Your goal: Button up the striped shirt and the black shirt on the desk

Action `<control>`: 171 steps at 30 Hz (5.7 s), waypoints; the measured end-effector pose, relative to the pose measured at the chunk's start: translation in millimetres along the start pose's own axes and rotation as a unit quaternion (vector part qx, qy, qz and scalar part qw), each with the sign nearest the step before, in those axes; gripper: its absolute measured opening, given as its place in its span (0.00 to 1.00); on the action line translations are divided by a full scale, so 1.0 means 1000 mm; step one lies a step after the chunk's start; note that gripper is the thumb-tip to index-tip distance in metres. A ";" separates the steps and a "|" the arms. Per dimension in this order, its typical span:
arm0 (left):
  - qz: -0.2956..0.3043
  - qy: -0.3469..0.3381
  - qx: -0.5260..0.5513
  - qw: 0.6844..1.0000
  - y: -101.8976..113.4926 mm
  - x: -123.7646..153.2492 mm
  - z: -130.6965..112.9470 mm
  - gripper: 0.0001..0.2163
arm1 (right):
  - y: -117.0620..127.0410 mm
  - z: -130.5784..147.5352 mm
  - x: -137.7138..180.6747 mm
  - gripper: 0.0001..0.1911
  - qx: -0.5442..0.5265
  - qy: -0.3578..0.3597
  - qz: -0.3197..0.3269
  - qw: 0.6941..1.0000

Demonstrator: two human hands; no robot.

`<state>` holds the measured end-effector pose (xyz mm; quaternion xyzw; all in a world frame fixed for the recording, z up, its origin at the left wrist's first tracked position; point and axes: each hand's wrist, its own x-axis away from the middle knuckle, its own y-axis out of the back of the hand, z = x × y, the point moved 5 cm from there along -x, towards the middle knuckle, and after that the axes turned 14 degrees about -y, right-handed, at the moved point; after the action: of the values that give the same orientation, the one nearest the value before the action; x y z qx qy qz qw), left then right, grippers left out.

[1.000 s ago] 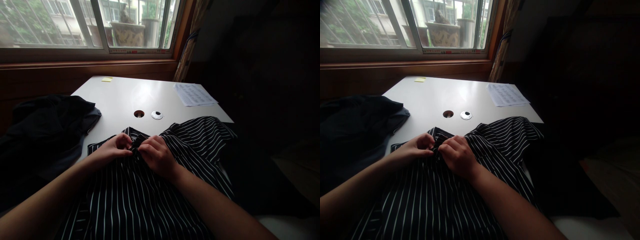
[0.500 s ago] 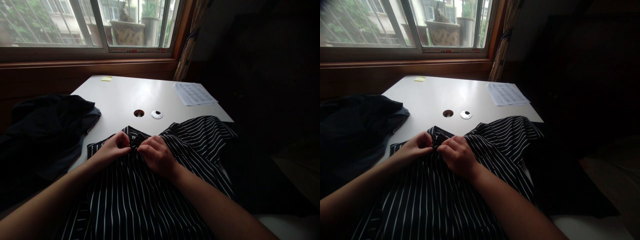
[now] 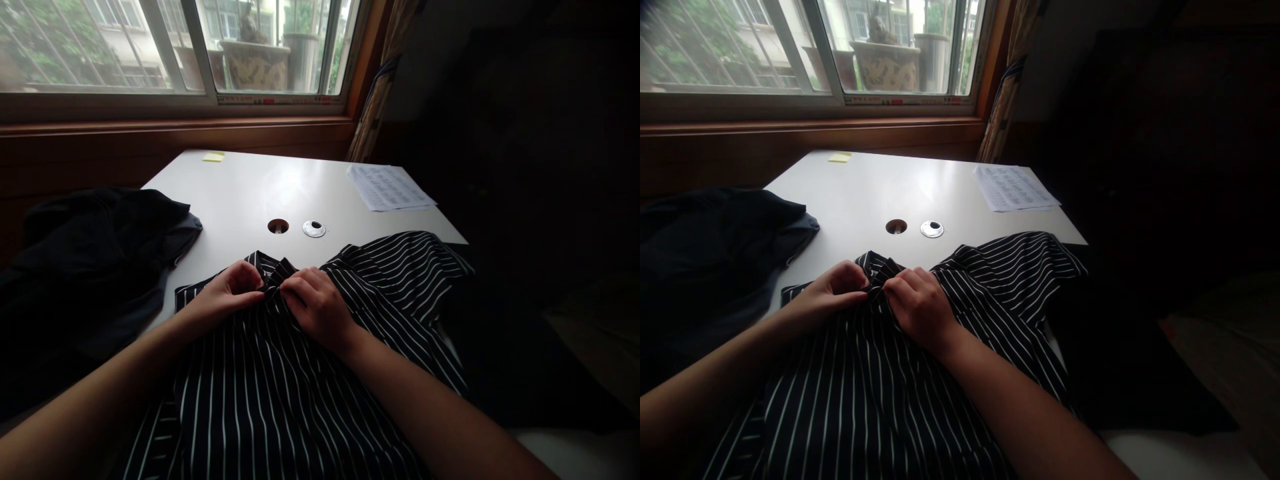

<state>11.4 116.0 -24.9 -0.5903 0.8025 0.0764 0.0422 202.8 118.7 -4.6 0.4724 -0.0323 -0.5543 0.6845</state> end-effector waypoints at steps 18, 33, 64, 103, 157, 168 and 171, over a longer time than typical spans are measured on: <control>-0.022 -0.006 0.007 1.000 0.003 0.000 0.005 0.16 | 0.002 0.002 0.004 0.17 0.000 0.047 0.015 0.999; -0.019 -0.040 -0.069 0.997 0.000 0.000 0.002 0.18 | -0.002 0.000 0.005 0.18 0.012 0.044 0.030 0.998; -0.035 -0.055 -0.084 0.994 0.002 0.000 -0.002 0.15 | 0.004 -0.006 -0.002 0.11 -0.027 -0.053 0.011 0.998; 0.123 -0.137 -0.573 0.799 0.006 -0.004 0.011 0.22 | 0.030 -0.018 -0.011 0.12 0.056 -0.069 -0.059 0.994; 0.018 -0.220 -0.589 0.777 0.022 -0.009 -0.008 0.22 | 0.017 -0.036 -0.049 0.17 0.275 -0.090 0.074 0.954; 0.013 -0.210 -0.564 0.799 0.037 -0.017 0.014 0.17 | -0.026 0.014 0.000 0.14 0.176 -0.029 0.102 0.979; -0.005 -0.233 -0.543 0.807 0.039 -0.017 0.013 0.17 | -0.020 0.015 0.010 0.14 0.166 -0.006 0.117 0.979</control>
<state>-20.7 145.7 -32.6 -0.4852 0.5930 0.6348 -0.0996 183.4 102.7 -14.3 0.5694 -0.1825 -0.4602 0.6563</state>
